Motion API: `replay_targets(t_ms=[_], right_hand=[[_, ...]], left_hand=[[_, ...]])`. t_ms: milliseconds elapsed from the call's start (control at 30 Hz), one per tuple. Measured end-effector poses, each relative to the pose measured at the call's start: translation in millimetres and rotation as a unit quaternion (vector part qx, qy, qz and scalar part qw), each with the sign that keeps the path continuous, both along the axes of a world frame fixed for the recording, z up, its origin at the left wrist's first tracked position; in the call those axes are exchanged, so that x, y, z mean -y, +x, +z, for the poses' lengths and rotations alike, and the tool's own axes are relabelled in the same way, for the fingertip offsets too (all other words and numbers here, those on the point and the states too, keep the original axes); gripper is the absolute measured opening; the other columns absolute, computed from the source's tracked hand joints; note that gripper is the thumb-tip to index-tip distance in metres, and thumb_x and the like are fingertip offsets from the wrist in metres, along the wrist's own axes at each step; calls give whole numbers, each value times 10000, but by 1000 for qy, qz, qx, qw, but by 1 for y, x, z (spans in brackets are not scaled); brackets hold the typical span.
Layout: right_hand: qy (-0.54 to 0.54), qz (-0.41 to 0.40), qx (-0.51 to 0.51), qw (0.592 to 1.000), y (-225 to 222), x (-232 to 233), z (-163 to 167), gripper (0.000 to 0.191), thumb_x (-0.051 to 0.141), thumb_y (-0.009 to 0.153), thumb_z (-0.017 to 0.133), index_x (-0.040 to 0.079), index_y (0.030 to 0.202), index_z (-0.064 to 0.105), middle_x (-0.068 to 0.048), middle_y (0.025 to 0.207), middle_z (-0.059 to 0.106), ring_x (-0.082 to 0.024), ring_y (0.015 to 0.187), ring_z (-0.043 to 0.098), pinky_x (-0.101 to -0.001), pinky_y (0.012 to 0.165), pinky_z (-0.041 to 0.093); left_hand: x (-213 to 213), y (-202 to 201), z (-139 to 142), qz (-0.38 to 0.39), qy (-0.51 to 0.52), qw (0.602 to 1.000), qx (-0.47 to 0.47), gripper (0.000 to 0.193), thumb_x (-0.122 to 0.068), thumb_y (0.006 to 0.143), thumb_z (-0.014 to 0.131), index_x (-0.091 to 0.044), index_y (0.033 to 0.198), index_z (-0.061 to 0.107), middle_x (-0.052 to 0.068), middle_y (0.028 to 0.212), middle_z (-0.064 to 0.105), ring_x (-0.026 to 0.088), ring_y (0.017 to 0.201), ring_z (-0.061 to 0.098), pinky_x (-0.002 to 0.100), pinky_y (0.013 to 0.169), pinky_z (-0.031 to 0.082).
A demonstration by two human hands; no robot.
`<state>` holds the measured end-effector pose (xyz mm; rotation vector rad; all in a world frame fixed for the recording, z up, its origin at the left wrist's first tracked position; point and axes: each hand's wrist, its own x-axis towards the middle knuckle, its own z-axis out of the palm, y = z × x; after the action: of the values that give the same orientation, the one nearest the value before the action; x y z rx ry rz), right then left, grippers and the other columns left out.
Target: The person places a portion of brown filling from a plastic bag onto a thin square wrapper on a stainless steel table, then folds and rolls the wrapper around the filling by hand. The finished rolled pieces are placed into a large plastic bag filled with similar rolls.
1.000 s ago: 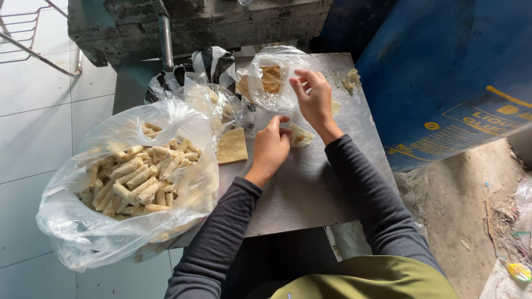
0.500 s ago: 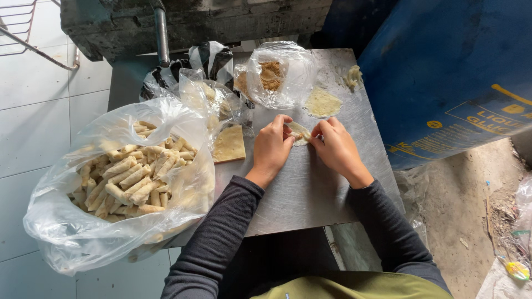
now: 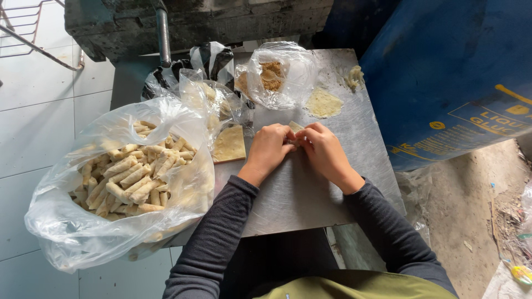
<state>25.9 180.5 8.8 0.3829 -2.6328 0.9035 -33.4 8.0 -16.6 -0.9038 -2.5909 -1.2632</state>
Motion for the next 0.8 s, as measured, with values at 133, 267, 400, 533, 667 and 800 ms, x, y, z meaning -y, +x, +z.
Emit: replay_targets(t_ms=[133,267,400,533,667,800], right_hand=[[0,18,-12,1000,-2,-2,0,179,1,904,674,47,1069,728,-126,1060,680,-319,915,694,-386,793,563],[22,36,3,999,-4,-8,-2,202,54,847,731,51,1048,744,-139,1051,671,-327,907,683,-392,790,553],[55,28,-20,998,-16,-13,-8,61,66,918,739,53,975,757,-134,987,678,-319,877,680,-390,768,546],[28,16,98,995,-49,-22,-2,92,102,843,791,66,923,764,-94,842,712,-252,761,702,-364,694,554],[41,-9,201,979,-71,-25,7,234,136,728,882,22,828,704,-115,739,684,-243,691,660,-382,611,513],[59,44,178,981,-66,-24,7,144,83,779,810,40,854,694,-102,769,687,-234,713,677,-368,651,527]], left_hand=[[-5,-2,-8,2,3,999,-41,92,-158,833,759,-79,858,719,123,888,710,342,848,702,454,746,544],[-8,-4,-13,4,4,997,-81,82,-115,885,701,-60,907,645,133,876,704,358,862,697,479,748,529],[-9,-5,-9,15,22,998,-54,106,-145,948,691,-71,970,618,121,885,723,347,859,703,466,746,535],[-11,-10,-4,30,21,999,13,190,-199,853,756,-70,958,665,107,860,735,326,835,712,448,742,548],[-15,-19,-7,60,40,996,51,96,-139,817,749,-92,897,722,91,878,734,302,848,731,422,757,563],[-12,-24,-17,38,16,999,-24,70,-111,825,748,-111,894,745,94,899,712,322,859,705,438,771,548]])
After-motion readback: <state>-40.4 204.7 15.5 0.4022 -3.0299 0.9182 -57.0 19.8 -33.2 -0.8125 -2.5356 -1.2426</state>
